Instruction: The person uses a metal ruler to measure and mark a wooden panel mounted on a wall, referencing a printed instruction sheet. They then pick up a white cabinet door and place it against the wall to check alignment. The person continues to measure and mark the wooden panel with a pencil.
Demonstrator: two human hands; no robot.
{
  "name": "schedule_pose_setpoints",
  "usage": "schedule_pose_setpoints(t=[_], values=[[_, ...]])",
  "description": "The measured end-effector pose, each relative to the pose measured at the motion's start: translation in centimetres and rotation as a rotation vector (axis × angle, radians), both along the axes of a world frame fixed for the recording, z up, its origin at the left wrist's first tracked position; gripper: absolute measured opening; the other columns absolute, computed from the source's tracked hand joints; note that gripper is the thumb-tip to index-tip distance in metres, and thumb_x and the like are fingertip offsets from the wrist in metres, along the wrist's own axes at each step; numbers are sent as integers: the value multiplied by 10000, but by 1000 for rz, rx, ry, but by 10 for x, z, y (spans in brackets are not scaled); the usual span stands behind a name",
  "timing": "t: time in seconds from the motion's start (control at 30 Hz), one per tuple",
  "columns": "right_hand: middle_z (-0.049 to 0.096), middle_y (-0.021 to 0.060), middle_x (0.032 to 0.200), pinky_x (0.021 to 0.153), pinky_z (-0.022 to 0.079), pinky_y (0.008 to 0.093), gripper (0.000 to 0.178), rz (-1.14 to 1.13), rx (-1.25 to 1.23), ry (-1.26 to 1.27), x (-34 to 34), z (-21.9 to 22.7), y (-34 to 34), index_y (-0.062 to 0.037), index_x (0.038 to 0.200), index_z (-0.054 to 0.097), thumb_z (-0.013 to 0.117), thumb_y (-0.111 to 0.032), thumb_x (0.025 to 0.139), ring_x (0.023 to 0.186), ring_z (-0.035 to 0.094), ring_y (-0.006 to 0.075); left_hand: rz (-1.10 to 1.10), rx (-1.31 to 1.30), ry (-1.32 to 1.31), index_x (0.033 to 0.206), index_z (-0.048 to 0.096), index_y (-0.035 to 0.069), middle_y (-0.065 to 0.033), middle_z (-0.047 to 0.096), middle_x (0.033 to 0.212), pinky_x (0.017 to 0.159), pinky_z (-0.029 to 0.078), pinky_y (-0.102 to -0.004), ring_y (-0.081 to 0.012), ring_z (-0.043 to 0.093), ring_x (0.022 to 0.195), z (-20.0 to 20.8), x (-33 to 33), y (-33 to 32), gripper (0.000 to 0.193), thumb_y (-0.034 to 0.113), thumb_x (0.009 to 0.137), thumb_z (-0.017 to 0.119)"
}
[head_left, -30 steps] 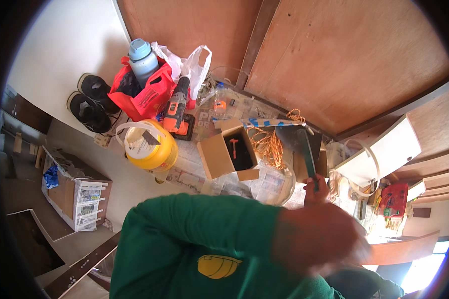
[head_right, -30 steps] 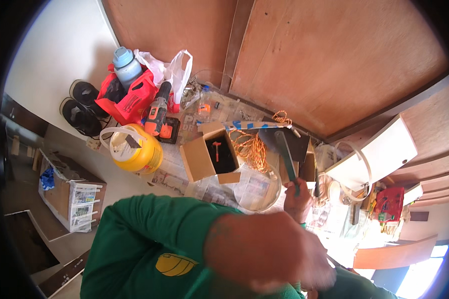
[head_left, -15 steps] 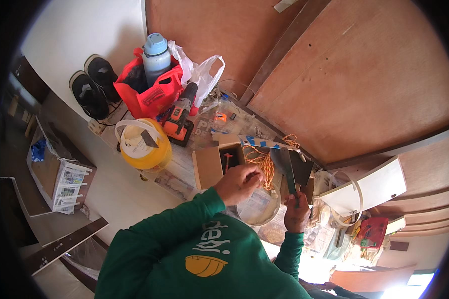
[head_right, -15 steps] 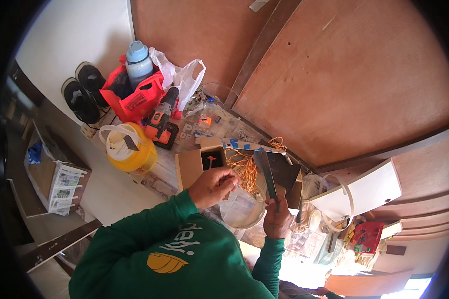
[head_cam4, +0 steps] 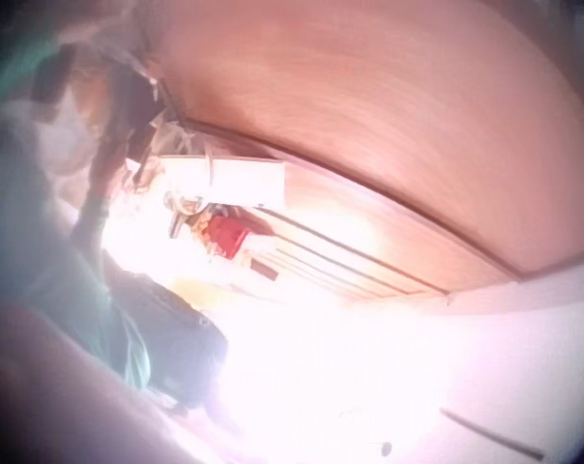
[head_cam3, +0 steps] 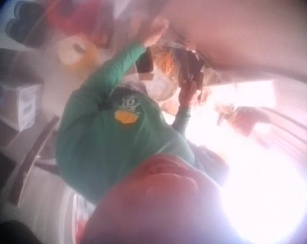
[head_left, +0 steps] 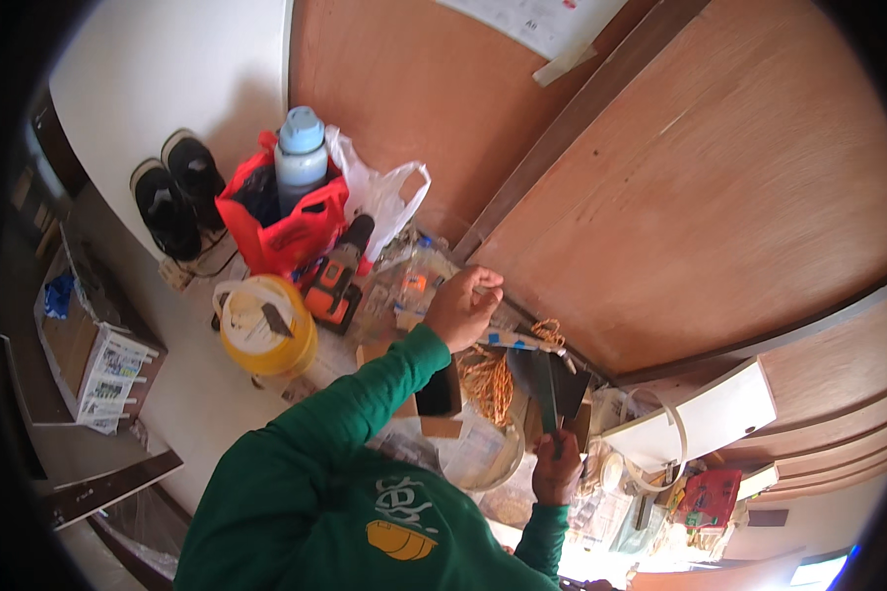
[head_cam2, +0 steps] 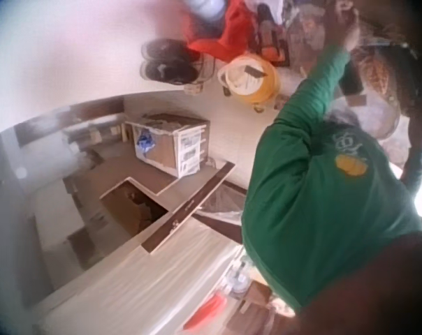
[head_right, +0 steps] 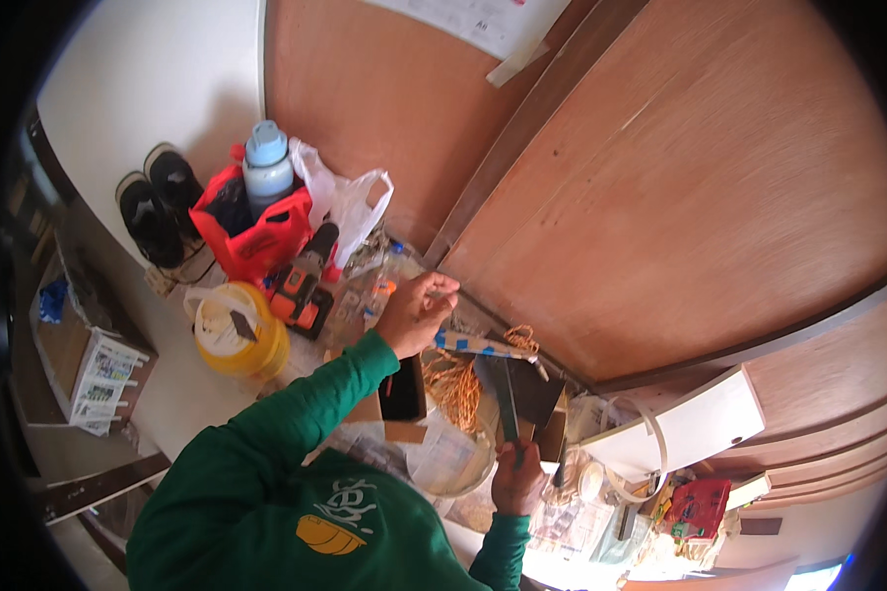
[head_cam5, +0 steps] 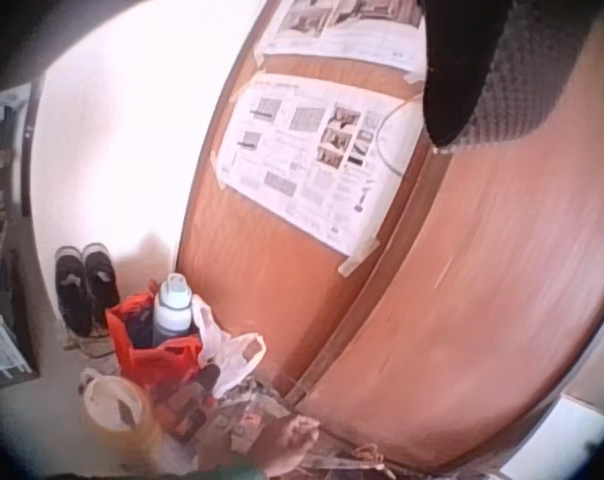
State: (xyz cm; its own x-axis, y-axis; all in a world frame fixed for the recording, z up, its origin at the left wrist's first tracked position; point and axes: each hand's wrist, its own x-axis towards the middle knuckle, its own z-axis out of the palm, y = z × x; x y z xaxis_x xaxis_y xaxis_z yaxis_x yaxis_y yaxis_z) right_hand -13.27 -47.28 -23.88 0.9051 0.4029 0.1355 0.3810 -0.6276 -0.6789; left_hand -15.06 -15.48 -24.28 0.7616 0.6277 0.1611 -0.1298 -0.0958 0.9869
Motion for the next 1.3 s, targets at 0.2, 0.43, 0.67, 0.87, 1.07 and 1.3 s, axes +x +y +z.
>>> schedule_pose_setpoints(t=[0.2, 0.43, 0.67, 0.87, 1.07, 1.3], values=[[746, 136, 822, 720, 565, 404, 197, 26, 15, -22, -3, -2, 8, -17, 1018, 648, 625, -198, 945, 774, 736, 301, 459, 426, -156, 1278, 567, 15, -149, 645, 1215, 814, 551, -401, -278, 651, 966, 52, 79, 67, 429, 259, 955, 708], [728, 146, 948, 734, 567, 394, 237, 63, 43, -116, 5, -31, -1, -37, 1122, 622, 622, -225, 977, 832, 718, 260, 789, 774, -501, 1371, 502, 51, -178, 590, 1255, 935, 501, -463, -348, 571, 1133, 190, 130, 97, 600, 356, 917, 748], [718, 147, 1017, 719, 532, 457, 296, 58, 66, -255, 20, -75, -9, -99, 1201, 653, 581, -270, 970, 821, 685, 327, 695, 836, -492, 1406, 473, 40, -180, 588, 1212, 923, 499, -491, -385, 566, 1115, 230, 160, 113, 638, 267, 887, 766], [726, 149, 1104, 744, 543, 457, 316, -42, 266, 16, 21, -89, -15, -134, 1141, 676, 568, -395, 1000, 881, 698, 299, 757, 865, -418, 1395, 482, 24, -193, 595, 1214, 881, 522, -476, -380, 578, 1102, 226, 148, 97, 611, 228, 891, 760], [676, 61, 974, 792, 552, 301, 141, 134, 907, 300, -5, 25, 35, -16, 1128, 579, 580, -123, 1037, 886, 699, 168, -200, 329, -183, 1320, 529, -34, -165, 648, 1120, 890, 529, -371, -225, 649, 1041, 144, 72, -10, 474, 268, 987, 681], [656, 55, 862, 704, 486, 271, 222, 340, 929, 296, -16, 62, 92, -2, 1082, 598, 642, -204, 1003, 773, 578, 90, -437, 314, -47, 1269, 610, -32, -80, 695, 1028, 778, 537, -281, -95, 644, 846, 103, -41, -94, 431, 342, 1067, 546]])
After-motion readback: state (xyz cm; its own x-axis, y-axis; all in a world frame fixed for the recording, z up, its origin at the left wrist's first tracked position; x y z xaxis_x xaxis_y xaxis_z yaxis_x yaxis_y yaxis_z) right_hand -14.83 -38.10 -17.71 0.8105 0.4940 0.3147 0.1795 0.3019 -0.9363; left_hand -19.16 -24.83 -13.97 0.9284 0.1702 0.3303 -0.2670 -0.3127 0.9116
